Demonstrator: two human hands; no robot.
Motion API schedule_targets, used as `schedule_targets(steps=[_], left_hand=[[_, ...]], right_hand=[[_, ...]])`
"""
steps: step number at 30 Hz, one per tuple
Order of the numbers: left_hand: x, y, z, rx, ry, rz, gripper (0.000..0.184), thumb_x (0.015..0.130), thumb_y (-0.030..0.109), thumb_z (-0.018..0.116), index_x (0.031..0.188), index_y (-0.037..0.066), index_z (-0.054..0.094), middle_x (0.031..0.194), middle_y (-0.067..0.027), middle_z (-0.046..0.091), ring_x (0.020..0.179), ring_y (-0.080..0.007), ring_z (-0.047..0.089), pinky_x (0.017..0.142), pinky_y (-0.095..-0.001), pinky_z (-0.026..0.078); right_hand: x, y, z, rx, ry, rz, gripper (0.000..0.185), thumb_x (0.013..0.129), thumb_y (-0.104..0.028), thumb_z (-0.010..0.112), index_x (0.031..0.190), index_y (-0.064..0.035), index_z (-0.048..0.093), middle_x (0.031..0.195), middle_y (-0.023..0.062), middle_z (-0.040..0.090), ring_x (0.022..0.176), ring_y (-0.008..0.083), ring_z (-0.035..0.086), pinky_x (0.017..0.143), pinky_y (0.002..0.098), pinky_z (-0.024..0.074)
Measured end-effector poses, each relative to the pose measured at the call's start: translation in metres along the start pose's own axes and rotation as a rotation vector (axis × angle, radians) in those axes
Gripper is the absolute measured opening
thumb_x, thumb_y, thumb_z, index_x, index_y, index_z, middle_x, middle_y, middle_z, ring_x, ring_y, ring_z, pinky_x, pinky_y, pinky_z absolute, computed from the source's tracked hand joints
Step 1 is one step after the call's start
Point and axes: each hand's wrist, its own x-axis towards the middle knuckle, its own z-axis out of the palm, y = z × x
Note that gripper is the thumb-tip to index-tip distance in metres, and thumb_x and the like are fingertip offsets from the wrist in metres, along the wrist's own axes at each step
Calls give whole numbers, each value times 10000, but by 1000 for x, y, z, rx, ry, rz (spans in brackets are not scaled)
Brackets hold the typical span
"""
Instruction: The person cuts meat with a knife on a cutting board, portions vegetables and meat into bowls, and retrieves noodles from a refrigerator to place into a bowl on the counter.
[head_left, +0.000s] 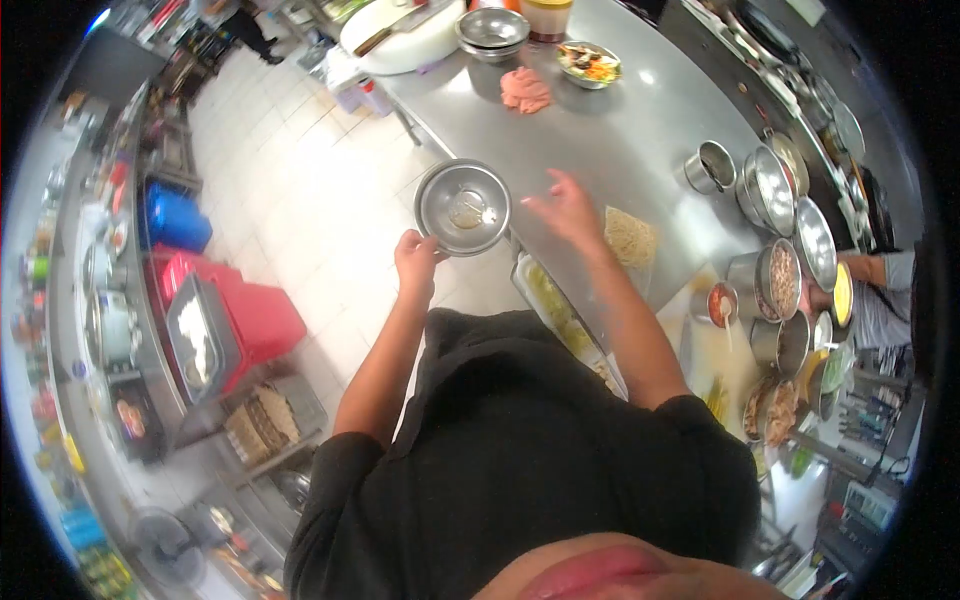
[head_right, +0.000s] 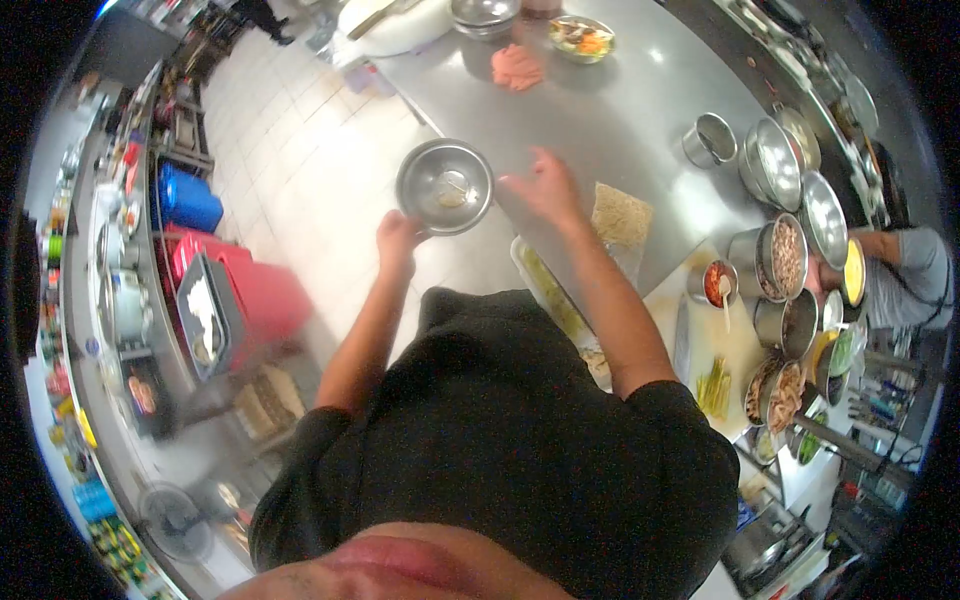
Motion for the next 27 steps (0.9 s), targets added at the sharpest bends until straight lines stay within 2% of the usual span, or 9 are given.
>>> schedule_targets(steps=[5,8,11,14,17,20,21,24,27], left_hand=[[54,21,65,98,-160,5,76,816,9,583,810,1,508,825,-122,565,746,-246,622,679,-380,584],[94,29,89,69,-265,41,192,828,-20,562,698,19,425,778,-110,534,739,-209,616,635,-343,603],[146,31,103,112,-315,4,178,830,-7,573,711,6,442,757,-100,520,707,-197,600,598,-341,593],[211,60,119,117,-304,-10,163,828,3,587,724,10,462,743,-85,518,668,-175,574,587,-344,585],[294,93,139,17,-356,18,139,828,4,583,744,20,474,733,-72,514,651,-170,566,590,-345,579],[358,129,167,-160,-490,65,111,865,88,583,841,14,505,775,-80,550,671,-190,580,654,-359,562],[385,131,172,-199,-569,56,113,872,109,582,867,22,510,808,-83,555,700,-195,586,659,-357,558],[434,125,189,-187,-670,-4,160,892,182,579,942,42,521,886,-82,562,776,-205,593,666,-342,550],[405,120,173,-2,-707,-50,257,913,293,569,1024,65,532,975,-68,573,850,-205,586,683,-349,540]], right_hand=[[48,7,40,-74,148,31,433,734,-190,680,1111,-5,573,989,232,621,912,389,603,792,440,493],[79,25,41,-190,263,-17,317,739,-117,621,1037,-13,591,944,248,622,874,425,593,753,466,491],[103,32,37,6,478,-133,234,772,-102,597,979,7,583,760,171,619,644,280,619,582,404,485],[117,39,19,201,436,142,209,777,-69,570,974,0,589,695,89,590,568,188,580,479,339,480],[112,-11,-4,433,391,490,249,784,-80,569,1015,14,591,807,151,633,672,247,630,556,358,519],[124,-3,20,454,467,515,160,803,-81,570,949,-15,583,724,63,563,549,143,556,420,274,468],[130,0,31,477,484,543,141,802,-81,589,922,-11,568,752,65,558,569,153,568,428,287,480],[151,5,58,396,417,591,265,836,-89,558,1077,20,567,864,132,626,654,193,615,503,326,503],[175,-3,78,463,399,544,284,836,-102,552,1094,11,587,877,149,632,720,230,624,609,362,517]])
